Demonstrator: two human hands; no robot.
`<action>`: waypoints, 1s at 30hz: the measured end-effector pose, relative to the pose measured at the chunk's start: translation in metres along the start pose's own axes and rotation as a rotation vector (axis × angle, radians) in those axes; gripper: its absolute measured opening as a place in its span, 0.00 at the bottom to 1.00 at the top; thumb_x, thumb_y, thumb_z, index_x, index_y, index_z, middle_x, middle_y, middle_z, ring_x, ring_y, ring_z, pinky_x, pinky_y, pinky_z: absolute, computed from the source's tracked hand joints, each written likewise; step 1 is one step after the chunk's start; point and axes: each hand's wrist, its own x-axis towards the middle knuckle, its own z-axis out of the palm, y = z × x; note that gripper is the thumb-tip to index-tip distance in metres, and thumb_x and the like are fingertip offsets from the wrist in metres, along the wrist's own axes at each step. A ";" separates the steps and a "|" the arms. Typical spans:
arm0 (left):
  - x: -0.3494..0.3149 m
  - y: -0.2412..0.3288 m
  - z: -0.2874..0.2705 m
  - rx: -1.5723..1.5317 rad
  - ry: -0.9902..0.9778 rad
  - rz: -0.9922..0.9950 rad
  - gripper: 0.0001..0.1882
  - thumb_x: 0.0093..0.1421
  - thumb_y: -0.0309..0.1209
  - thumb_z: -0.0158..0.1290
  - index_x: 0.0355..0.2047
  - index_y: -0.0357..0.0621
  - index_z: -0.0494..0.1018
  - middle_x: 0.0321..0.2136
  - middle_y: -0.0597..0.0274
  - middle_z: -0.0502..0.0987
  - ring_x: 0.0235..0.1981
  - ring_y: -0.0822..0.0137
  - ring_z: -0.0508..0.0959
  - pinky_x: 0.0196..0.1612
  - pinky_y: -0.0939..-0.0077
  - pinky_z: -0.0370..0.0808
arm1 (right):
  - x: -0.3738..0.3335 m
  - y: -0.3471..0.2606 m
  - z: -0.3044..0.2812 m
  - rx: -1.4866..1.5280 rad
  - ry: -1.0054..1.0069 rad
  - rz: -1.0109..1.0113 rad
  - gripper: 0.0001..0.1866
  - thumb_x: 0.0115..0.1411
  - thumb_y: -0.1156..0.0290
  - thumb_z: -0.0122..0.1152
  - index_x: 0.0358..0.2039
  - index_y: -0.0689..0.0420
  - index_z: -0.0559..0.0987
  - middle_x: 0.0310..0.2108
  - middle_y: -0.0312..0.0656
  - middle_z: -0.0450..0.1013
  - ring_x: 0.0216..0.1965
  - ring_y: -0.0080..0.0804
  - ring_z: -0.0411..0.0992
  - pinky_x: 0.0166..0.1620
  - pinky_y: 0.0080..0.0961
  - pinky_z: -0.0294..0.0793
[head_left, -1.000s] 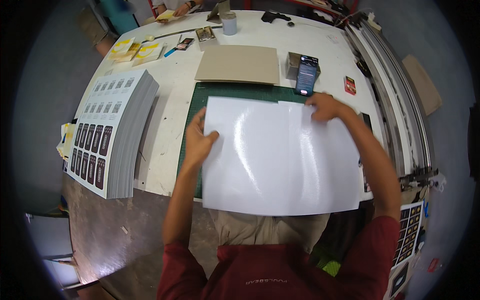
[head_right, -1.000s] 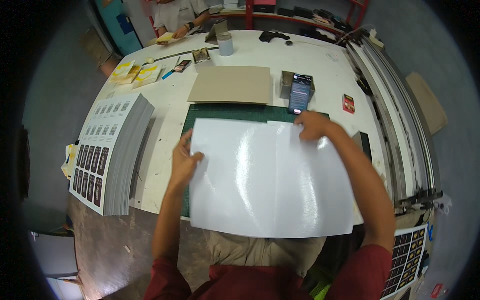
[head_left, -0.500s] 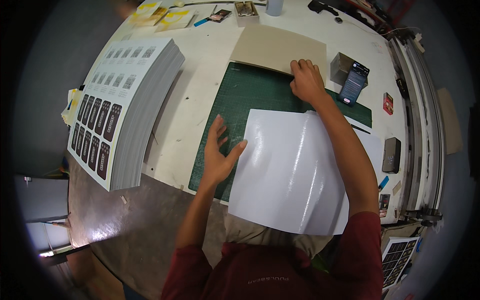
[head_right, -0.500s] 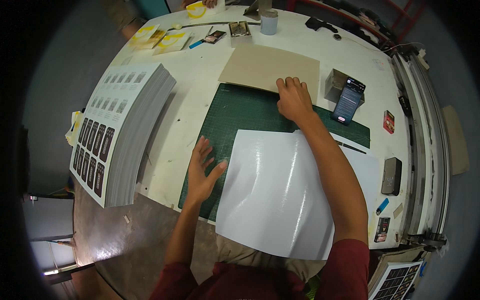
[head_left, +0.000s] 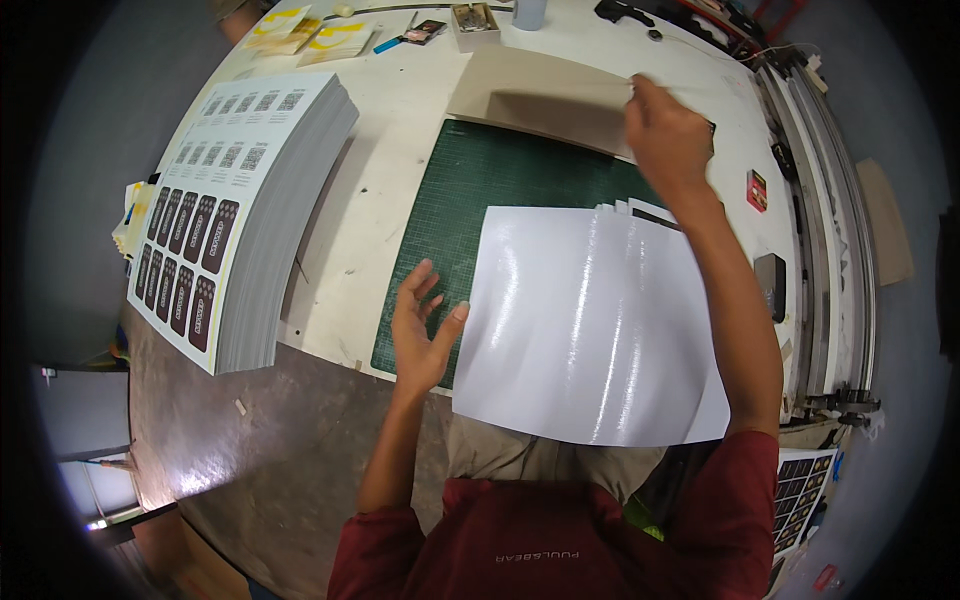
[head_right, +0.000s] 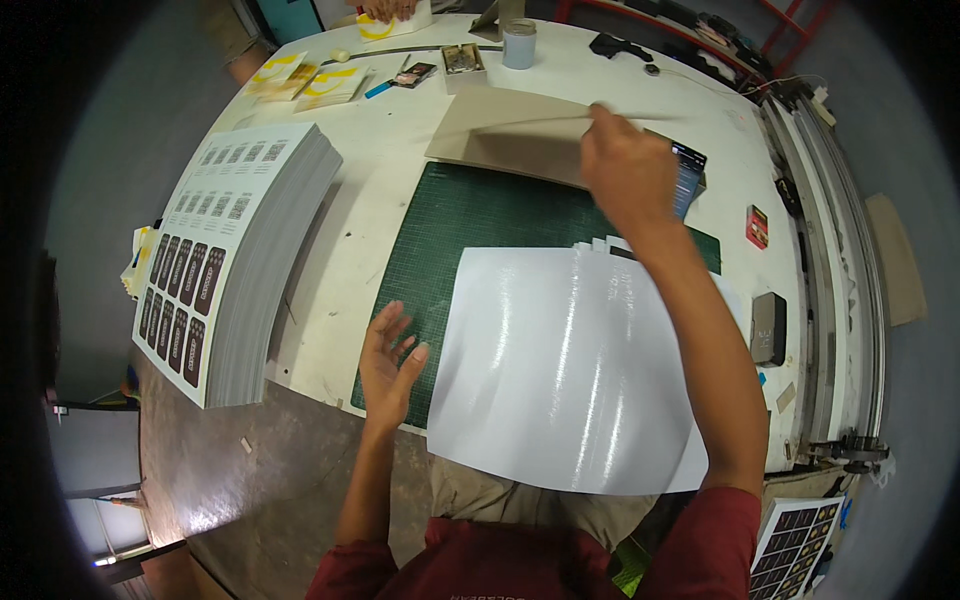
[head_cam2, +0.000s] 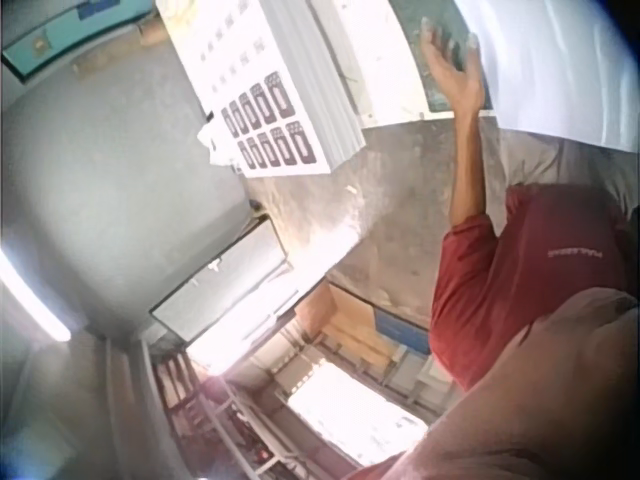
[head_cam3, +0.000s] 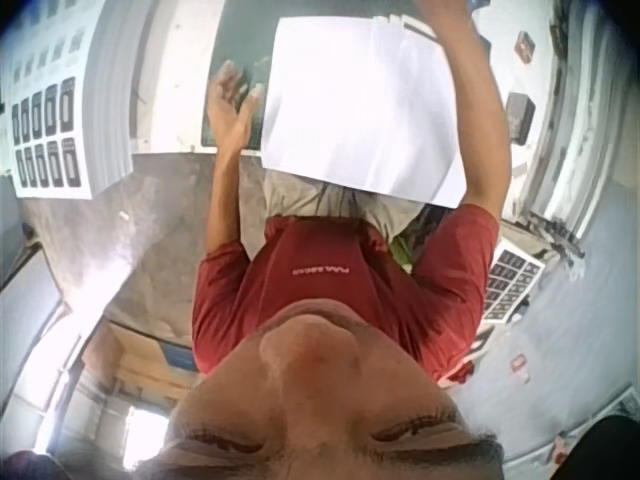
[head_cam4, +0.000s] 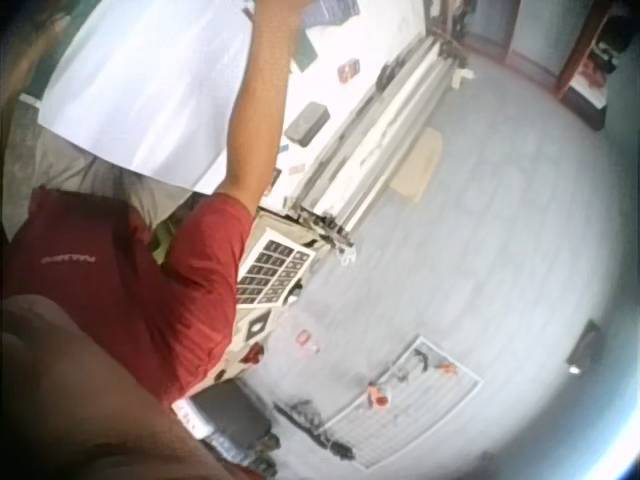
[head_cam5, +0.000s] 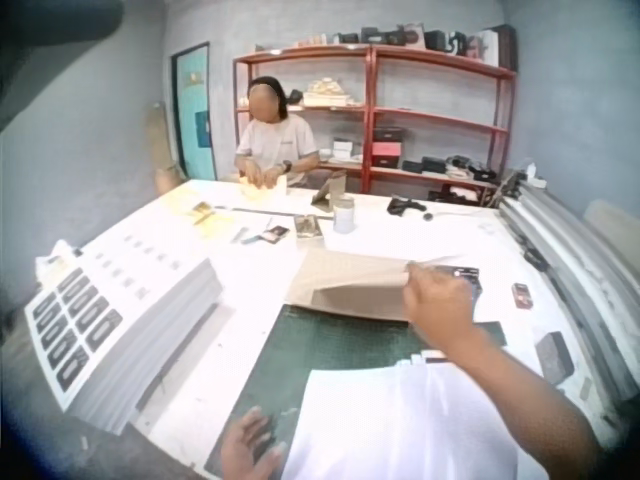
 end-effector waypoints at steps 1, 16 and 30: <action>-0.001 0.001 0.003 -0.024 0.003 0.002 0.38 0.59 0.32 0.64 0.66 0.36 0.61 0.64 0.46 0.65 0.63 0.52 0.67 0.61 0.58 0.68 | 0.006 0.007 -0.025 0.143 0.096 0.092 0.08 0.59 0.71 0.59 0.36 0.58 0.83 0.30 0.46 0.81 0.27 0.42 0.82 0.34 0.35 0.80; -0.040 0.051 0.093 0.155 -0.485 0.299 0.22 0.56 0.28 0.65 0.51 0.37 0.76 0.47 0.49 0.80 0.51 0.56 0.78 0.56 0.64 0.72 | -0.225 0.150 -0.212 0.963 -0.074 1.236 0.22 0.65 0.79 0.60 0.60 0.67 0.71 0.43 0.43 0.80 0.41 0.22 0.78 0.47 0.18 0.78; -0.037 0.116 0.164 0.309 -0.522 0.654 0.26 0.55 0.25 0.65 0.56 0.38 0.77 0.24 0.64 0.73 0.22 0.74 0.65 0.27 0.82 0.65 | -0.196 0.133 -0.247 1.202 0.363 1.069 0.21 0.67 0.78 0.58 0.59 0.67 0.69 0.53 0.47 0.76 0.55 0.29 0.73 0.60 0.30 0.71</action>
